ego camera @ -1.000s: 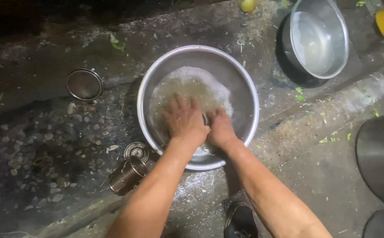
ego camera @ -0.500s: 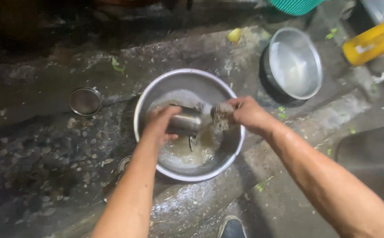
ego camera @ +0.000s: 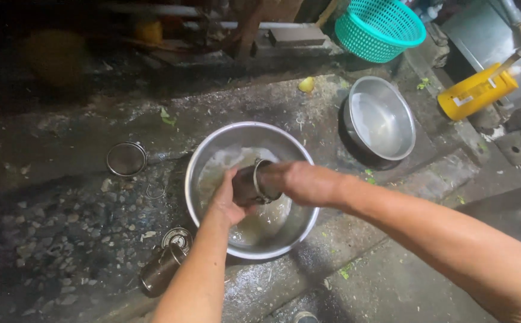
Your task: Washing small metal cups by hand in a basin of water at ground level.
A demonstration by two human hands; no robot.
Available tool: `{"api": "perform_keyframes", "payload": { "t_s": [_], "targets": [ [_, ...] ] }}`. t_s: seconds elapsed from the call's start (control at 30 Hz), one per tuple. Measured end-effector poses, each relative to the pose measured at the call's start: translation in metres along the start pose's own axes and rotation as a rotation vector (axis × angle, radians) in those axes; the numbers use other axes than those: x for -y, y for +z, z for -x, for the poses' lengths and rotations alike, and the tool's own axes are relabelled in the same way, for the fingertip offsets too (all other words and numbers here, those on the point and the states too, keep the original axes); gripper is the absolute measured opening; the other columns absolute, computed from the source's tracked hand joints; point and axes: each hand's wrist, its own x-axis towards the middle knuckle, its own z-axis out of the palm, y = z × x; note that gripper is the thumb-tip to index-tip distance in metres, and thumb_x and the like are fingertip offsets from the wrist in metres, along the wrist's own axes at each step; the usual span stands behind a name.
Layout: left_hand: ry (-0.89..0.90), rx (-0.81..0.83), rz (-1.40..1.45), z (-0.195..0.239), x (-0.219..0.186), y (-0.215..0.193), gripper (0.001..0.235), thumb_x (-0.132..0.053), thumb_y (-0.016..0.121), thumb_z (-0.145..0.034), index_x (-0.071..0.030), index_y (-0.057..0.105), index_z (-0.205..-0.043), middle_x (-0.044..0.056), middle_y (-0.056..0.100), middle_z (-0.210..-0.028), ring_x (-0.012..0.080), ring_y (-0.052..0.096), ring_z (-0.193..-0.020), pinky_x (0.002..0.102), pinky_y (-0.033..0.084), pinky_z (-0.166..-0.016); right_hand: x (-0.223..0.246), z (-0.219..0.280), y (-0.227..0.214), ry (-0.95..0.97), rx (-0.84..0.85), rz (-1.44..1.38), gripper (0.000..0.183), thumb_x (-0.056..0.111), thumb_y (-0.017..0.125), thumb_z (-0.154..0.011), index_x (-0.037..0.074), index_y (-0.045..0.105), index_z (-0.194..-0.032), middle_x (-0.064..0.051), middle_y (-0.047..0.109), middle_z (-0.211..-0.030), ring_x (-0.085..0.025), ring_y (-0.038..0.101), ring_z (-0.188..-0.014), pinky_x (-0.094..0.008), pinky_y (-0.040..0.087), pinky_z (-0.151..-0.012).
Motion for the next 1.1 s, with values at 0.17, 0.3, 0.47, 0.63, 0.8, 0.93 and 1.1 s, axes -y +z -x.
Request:
{"api": "perform_keyframes", "payload": {
  "t_s": [0.17,0.3,0.47,0.63,0.8,0.93,1.1],
  "targets": [
    [0.073,0.006,-0.189,0.031,0.005,0.014,0.096,-0.077,0.073,-0.099,-0.013,0.052,-0.167,0.029,0.069,-0.133,0.0430,0.073,-0.092,0.048,0.056,-0.047,-0.114,-0.017,0.116,-0.074,0.149,0.142,0.030,0.017,0.079,-0.095,0.013,0.086,-0.124,-0.013,0.085,-0.120,-0.035,0.084,-0.103,-0.051,0.069,-0.089],
    [0.316,-0.108,-0.310,0.048,-0.007,0.024,0.058,-0.067,0.081,-0.098,-0.018,0.078,-0.129,0.022,0.071,-0.107,0.0394,0.074,-0.077,0.038,0.050,-0.037,-0.013,-0.031,0.044,0.071,-0.026,-0.214,0.040,-0.002,0.072,-0.090,0.004,0.086,-0.128,-0.021,0.086,-0.117,-0.042,0.083,-0.110,-0.050,0.068,-0.097],
    [0.631,-0.059,-0.343,0.043,-0.009,0.023,0.050,-0.059,0.080,-0.096,-0.026,0.092,-0.131,0.017,0.077,-0.151,0.0324,0.063,-0.141,0.049,0.056,-0.113,-0.019,-0.036,0.065,0.375,-0.202,-0.515,0.023,0.016,0.086,-0.095,0.015,0.091,-0.118,-0.008,0.089,-0.103,-0.023,0.083,-0.097,-0.041,0.066,-0.092],
    [0.361,-0.155,-0.299,0.036,-0.006,0.031,0.040,-0.059,0.080,-0.096,-0.028,0.088,-0.119,0.021,0.073,-0.113,0.0412,0.074,-0.086,0.045,0.056,-0.038,-0.075,-0.038,0.095,0.141,-0.292,-0.133,0.014,0.013,0.083,-0.093,0.004,0.089,-0.083,-0.018,0.081,-0.072,-0.038,0.082,-0.070,-0.045,0.062,-0.065],
    [0.603,-0.119,-0.374,0.048,0.001,0.020,0.051,-0.051,0.078,-0.096,-0.022,0.089,-0.137,0.019,0.075,-0.148,0.0388,0.066,-0.134,0.054,0.055,-0.085,-0.035,-0.027,0.094,0.510,-0.275,-0.622,0.010,0.001,0.075,-0.087,0.000,0.074,-0.078,-0.016,0.072,-0.071,-0.032,0.074,-0.066,-0.044,0.059,-0.062],
    [0.586,-0.119,-0.288,0.084,-0.017,0.031,0.057,-0.062,0.067,-0.095,-0.030,0.088,-0.138,0.010,0.064,-0.166,0.0401,0.053,-0.156,0.068,0.060,-0.114,-0.044,-0.032,0.087,0.629,-0.462,-1.240,0.012,-0.002,0.082,-0.093,-0.005,0.085,-0.105,-0.009,0.074,-0.086,-0.015,0.071,-0.079,-0.032,0.064,-0.073],
    [0.718,-0.067,-0.475,0.052,-0.015,0.032,0.049,-0.051,0.071,-0.102,-0.027,0.087,-0.141,0.004,0.074,-0.157,0.0257,0.062,-0.153,0.048,0.046,-0.134,-0.025,-0.031,0.081,0.534,-0.398,-0.823,0.003,0.006,0.088,-0.091,0.003,0.088,-0.090,-0.010,0.079,-0.081,-0.018,0.075,-0.078,-0.037,0.062,-0.076]
  ]
}}
